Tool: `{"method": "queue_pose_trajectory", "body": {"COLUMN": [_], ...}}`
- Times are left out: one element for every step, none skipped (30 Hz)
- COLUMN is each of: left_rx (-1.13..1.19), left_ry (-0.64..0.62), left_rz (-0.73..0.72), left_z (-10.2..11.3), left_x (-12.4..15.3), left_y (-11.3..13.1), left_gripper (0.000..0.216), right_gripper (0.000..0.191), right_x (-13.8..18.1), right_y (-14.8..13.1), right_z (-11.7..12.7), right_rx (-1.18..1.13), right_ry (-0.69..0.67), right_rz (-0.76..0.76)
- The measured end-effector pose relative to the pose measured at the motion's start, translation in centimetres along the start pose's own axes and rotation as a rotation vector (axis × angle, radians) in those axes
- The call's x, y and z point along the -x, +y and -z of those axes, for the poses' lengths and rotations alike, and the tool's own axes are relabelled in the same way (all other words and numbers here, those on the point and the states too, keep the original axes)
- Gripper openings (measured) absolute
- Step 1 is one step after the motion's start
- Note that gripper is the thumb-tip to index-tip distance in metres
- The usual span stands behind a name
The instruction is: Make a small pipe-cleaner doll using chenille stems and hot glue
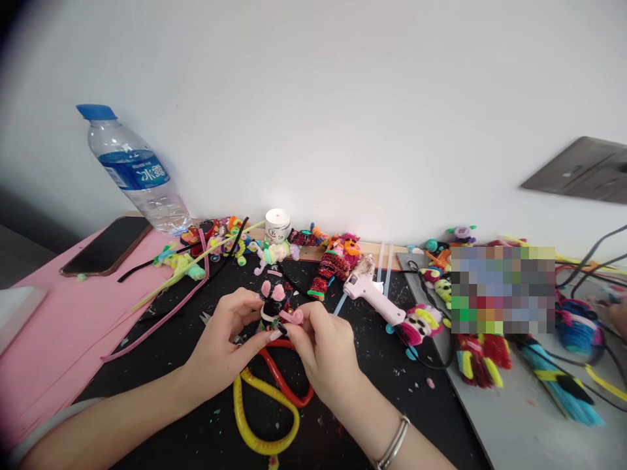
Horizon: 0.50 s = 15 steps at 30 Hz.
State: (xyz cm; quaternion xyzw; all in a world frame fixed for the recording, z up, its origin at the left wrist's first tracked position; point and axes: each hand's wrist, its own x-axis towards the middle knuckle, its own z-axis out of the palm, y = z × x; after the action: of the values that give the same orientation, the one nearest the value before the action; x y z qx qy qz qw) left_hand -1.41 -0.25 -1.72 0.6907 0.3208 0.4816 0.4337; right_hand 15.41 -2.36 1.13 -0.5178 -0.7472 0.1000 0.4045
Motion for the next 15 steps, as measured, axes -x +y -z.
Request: {"method": "queue_pose_trajectory", "body": {"left_rx": [-0.003,-0.004,-0.001,0.005,0.011,0.019,0.026,0.031,0.033,0.033,0.031,0.028,0.024,0.021,0.019], "left_ry": [0.001,0.001,0.0,-0.001,0.001,0.003,0.007,0.009,0.009,0.009,0.011,0.015,0.019,0.024,0.026], "left_rz": [0.0,0.001,0.003,0.006,0.008,0.01,0.011,0.013,0.014,0.015,0.014,0.011,0.004,-0.003,-0.01], "left_z": [0.0,-0.01,-0.02,-0.03,-0.04,-0.05,-0.05,-0.05,-0.05,-0.04,-0.04,-0.03,-0.03,-0.04,-0.05], "left_x": [0.0,0.0,0.0,-0.01,-0.01,-0.02,-0.02,-0.02,-0.02,-0.02,-0.01,0.01,0.03,0.05,0.07], "left_y": [-0.04,-0.07,-0.09,-0.09,-0.09,-0.09,-0.08,-0.07,-0.07,-0.07,-0.08,-0.09,-0.1,-0.11,-0.12], "left_gripper": [0.039,0.038,0.037,0.037,0.037,0.037,0.037,0.037,0.038,0.038,0.039,0.039,0.04,0.04,0.04], "right_gripper": [0.013,0.014,0.015,0.015,0.015,0.015,0.015,0.014,0.014,0.012,0.011,0.011,0.01,0.01,0.01], "right_x": [0.0,0.0,0.01,0.02,0.02,0.03,0.03,0.04,0.05,0.07,0.09,0.13,0.19,0.25,0.31], "right_y": [0.05,0.07,0.07,0.03,-0.02,-0.09,-0.16,-0.21,-0.26,-0.27,-0.27,-0.24,-0.2,-0.15,-0.11], "right_z": [0.02,0.06,0.1,0.15,0.21,0.25,0.29,0.3,0.29,0.25,0.19,0.12,0.03,-0.06,-0.15], "right_rx": [0.005,0.007,0.005,-0.002,-0.011,-0.022,-0.031,-0.039,-0.042,-0.041,-0.036,-0.027,-0.018,-0.011,-0.008], "right_ry": [-0.008,-0.02,-0.036,-0.057,-0.08,-0.103,-0.125,-0.144,-0.159,-0.172,-0.178,-0.181,-0.181,-0.18,-0.174], "right_rz": [-0.005,-0.011,-0.013,-0.014,-0.015,-0.015,-0.016,-0.018,-0.02,-0.022,-0.025,-0.028,-0.031,-0.033,-0.033]}}
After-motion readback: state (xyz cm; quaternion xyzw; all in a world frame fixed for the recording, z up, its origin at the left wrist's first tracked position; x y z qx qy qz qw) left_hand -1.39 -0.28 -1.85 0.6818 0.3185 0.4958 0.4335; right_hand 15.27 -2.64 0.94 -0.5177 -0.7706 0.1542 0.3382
